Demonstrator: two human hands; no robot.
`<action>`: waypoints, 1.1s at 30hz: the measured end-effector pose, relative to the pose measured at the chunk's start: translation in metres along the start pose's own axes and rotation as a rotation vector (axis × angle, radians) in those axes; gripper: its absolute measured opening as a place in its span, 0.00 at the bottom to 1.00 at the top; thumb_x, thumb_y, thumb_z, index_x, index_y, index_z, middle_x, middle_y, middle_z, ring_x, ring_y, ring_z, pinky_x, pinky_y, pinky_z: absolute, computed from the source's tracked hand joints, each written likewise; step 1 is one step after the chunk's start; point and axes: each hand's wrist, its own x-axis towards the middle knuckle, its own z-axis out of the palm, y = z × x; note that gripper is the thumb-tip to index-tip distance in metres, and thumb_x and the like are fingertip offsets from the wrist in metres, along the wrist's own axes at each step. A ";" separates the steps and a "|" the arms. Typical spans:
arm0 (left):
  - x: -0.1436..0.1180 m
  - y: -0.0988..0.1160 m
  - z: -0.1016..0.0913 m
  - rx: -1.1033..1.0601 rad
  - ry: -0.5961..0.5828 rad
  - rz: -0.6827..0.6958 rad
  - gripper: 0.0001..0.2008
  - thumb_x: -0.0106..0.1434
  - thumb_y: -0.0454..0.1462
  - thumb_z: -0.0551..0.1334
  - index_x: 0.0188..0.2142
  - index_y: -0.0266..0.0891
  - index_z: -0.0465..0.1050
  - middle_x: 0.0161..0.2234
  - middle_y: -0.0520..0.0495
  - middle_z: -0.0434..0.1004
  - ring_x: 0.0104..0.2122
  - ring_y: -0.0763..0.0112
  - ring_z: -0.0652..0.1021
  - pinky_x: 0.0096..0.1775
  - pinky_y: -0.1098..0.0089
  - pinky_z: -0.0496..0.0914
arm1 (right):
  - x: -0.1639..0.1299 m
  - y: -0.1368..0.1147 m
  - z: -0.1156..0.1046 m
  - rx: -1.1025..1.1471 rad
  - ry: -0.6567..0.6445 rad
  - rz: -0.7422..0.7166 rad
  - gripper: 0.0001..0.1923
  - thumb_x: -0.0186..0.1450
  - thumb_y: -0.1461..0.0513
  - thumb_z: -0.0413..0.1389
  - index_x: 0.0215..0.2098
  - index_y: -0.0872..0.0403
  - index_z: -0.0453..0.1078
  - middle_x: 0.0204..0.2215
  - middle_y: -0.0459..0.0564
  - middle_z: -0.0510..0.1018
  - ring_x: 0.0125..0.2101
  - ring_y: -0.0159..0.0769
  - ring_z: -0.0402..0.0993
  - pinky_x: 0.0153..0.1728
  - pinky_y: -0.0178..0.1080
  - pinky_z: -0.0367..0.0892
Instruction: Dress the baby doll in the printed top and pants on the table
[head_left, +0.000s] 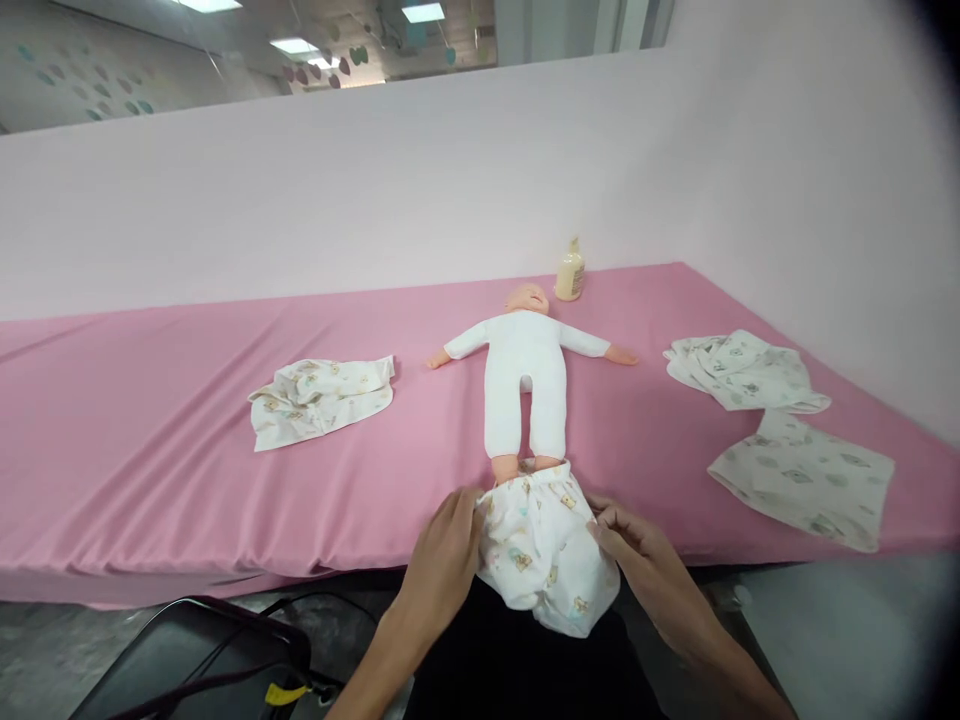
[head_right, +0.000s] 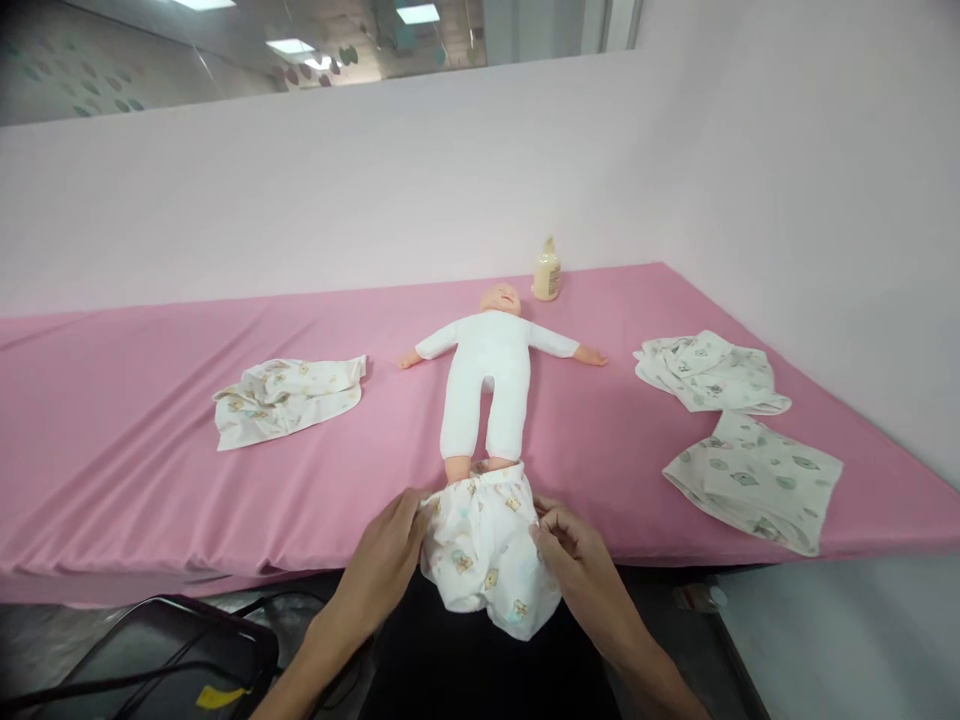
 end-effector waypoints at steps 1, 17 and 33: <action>-0.010 -0.002 0.005 0.031 0.018 0.025 0.14 0.73 0.41 0.43 0.40 0.41 0.64 0.37 0.46 0.70 0.38 0.63 0.71 0.40 0.61 0.65 | -0.001 0.001 -0.001 -0.016 -0.007 0.009 0.19 0.69 0.50 0.50 0.26 0.53 0.56 0.34 0.47 0.66 0.35 0.34 0.62 0.36 0.35 0.60; -0.042 0.025 -0.028 -0.647 -0.144 -0.241 0.18 0.69 0.51 0.53 0.37 0.39 0.68 0.32 0.50 0.69 0.33 0.70 0.68 0.37 0.72 0.67 | -0.030 0.001 -0.008 0.262 -0.091 0.191 0.14 0.62 0.52 0.61 0.40 0.50 0.65 0.33 0.44 0.71 0.32 0.33 0.67 0.32 0.34 0.61; 0.016 0.062 -0.117 -0.440 0.011 0.098 0.10 0.65 0.43 0.61 0.43 0.43 0.73 0.38 0.49 0.75 0.37 0.71 0.74 0.38 0.72 0.70 | 0.013 -0.124 -0.030 -0.165 0.079 -0.206 0.20 0.62 0.50 0.61 0.47 0.52 0.73 0.31 0.48 0.77 0.31 0.34 0.73 0.31 0.35 0.69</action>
